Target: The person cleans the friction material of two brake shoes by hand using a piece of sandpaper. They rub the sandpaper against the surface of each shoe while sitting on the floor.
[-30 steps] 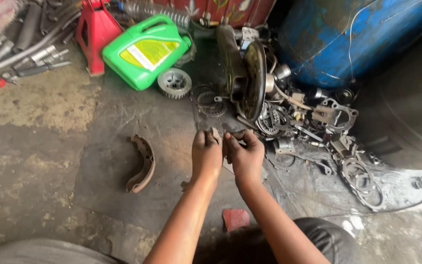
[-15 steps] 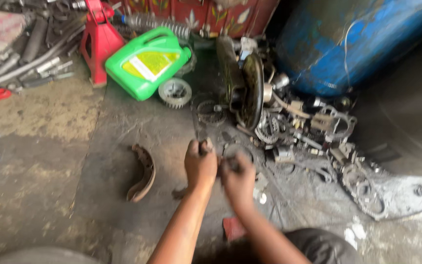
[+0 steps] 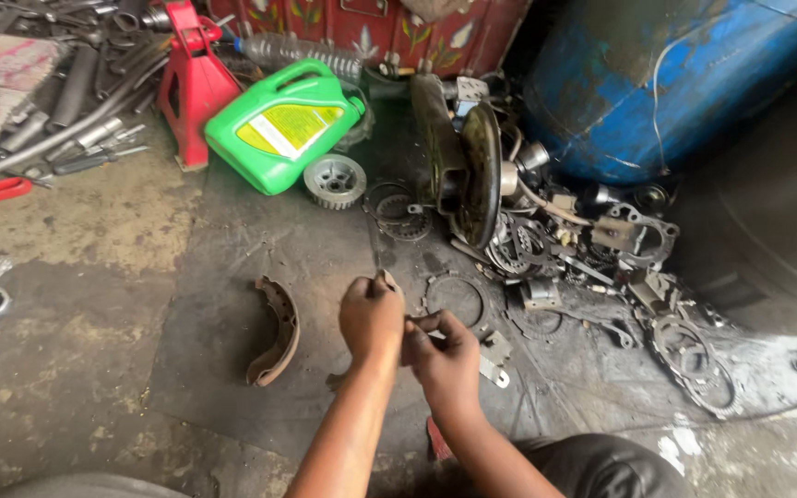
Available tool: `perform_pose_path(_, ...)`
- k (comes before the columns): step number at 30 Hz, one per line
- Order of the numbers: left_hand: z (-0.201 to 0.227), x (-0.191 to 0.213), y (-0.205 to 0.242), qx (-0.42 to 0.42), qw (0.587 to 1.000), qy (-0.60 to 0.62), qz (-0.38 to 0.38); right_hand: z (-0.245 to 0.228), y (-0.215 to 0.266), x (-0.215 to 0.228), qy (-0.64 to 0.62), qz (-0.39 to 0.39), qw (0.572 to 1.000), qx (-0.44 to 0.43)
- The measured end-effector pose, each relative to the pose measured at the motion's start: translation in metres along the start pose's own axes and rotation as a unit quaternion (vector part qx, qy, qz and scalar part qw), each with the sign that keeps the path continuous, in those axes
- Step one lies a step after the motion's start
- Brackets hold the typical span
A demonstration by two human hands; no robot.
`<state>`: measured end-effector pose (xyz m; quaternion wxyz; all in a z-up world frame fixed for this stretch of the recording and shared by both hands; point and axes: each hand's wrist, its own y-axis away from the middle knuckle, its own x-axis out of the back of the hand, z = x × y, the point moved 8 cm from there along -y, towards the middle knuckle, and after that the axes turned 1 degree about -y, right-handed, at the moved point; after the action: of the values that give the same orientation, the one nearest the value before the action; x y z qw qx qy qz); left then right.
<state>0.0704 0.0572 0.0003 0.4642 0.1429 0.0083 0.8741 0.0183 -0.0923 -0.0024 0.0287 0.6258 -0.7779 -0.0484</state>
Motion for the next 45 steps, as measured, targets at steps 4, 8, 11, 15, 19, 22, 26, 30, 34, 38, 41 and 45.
perform_pose_path(4, -0.013, -0.013, 0.017, -0.003, 0.998, 0.053, -0.042, -0.028, -0.031, 0.013, 0.039, 0.027, 0.988, 0.145)
perform_pose_path(8, -0.009, -0.026, 0.016, 0.126, 0.933, 0.278, -0.192, -0.030, 0.000, 0.009, 0.047, 0.024, 0.989, 0.138)
perform_pose_path(11, -0.013, -0.032, 0.021, 0.191, 0.902, 0.330, -0.202, -0.045, -0.019, 0.011, 0.066, 0.052, 0.978, 0.191)
perform_pose_path(15, -0.005, -0.031, 0.024, 0.128, 0.918, 0.317, -0.200, -0.052, -0.014, 0.018, 0.030, 0.055, 0.970, 0.235)
perform_pose_path(19, 0.002, -0.030, 0.027, 0.156, 0.922, 0.303, -0.184, -0.045, 0.012, 0.010, 0.116, 0.080, 0.971, 0.194)
perform_pose_path(22, -0.014, -0.038, 0.037, 0.190, 0.892, 0.367, -0.183, -0.053, -0.003, 0.013, 0.109, 0.074, 0.954, 0.268)
perform_pose_path(26, -0.002, -0.030, 0.022, 0.185, 0.900, 0.367, -0.147, -0.051, -0.011, 0.014, -0.002, 0.053, 0.976, 0.212)
perform_pose_path(30, -0.008, -0.026, 0.020, 0.197, 0.888, 0.386, -0.155, -0.032, -0.002, 0.009, 0.006, 0.014, 0.986, 0.166)
perform_pose_path(34, 0.004, -0.033, 0.018, 0.123, 0.891, 0.408, -0.156, -0.054, -0.025, 0.011, 0.128, 0.066, 0.958, 0.250)
perform_pose_path(38, 0.000, -0.016, 0.024, 0.195, 0.919, 0.316, -0.131, -0.043, 0.001, 0.005, 0.081, 0.037, 0.973, 0.214)
perform_pose_path(41, 0.001, -0.022, 0.027, 0.196, 0.900, 0.365, -0.138, -0.049, -0.020, 0.007, 0.127, 0.064, 0.963, 0.228)
perform_pose_path(45, -0.011, -0.028, 0.019, 0.175, 0.885, 0.410, -0.134, -0.053, -0.010, 0.009, 0.186, 0.069, 0.926, 0.320)
